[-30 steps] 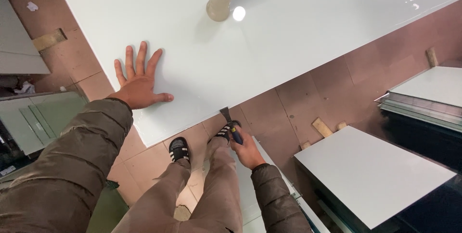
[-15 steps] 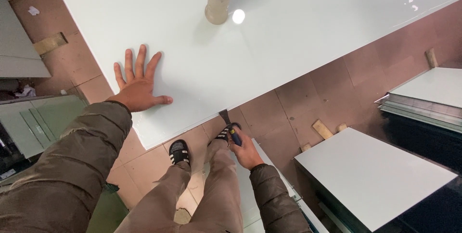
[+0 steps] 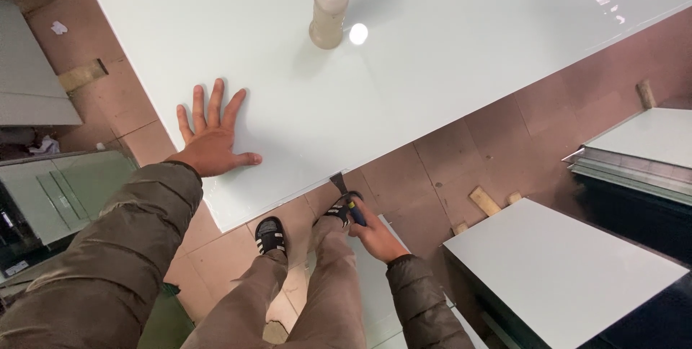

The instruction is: Using a hand tool to scrape and finish the sharp edges of a large glass panel on a work table.

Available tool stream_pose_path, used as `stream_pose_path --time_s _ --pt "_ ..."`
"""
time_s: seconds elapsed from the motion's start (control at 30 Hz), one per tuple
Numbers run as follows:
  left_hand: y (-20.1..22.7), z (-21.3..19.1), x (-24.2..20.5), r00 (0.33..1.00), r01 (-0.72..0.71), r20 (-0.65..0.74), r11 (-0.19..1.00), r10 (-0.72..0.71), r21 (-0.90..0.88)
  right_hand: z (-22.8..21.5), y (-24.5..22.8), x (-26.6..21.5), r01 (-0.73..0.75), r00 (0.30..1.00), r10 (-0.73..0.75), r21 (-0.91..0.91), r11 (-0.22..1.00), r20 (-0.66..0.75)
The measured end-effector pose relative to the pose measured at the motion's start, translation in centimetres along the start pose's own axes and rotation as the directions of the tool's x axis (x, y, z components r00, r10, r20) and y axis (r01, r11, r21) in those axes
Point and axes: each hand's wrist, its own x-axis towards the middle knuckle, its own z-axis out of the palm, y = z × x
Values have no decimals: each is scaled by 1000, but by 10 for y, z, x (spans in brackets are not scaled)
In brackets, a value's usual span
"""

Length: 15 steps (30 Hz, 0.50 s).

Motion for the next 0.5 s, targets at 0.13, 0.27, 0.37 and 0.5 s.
stream_pose_path --time_s 0.13,0.27,0.37,0.5 --pt "4 -4 -1 1000 7 6 1000 -7 -11 -26 28 8 45 999 -44 -7 999 5" --pt "4 -3 -1 1000 11 6 1000 -11 -9 -52 5 -5 -41 998 44 42 998 -55" --pt "4 -2 -1 1000 12 -5 1000 -12 -12 -65 -16 -12 10 997 -6 58 998 -74" --pt "3 -1 -2 1000 4 -21 1000 -4 1 -71 41 25 71 991 -53 141 987 -126"
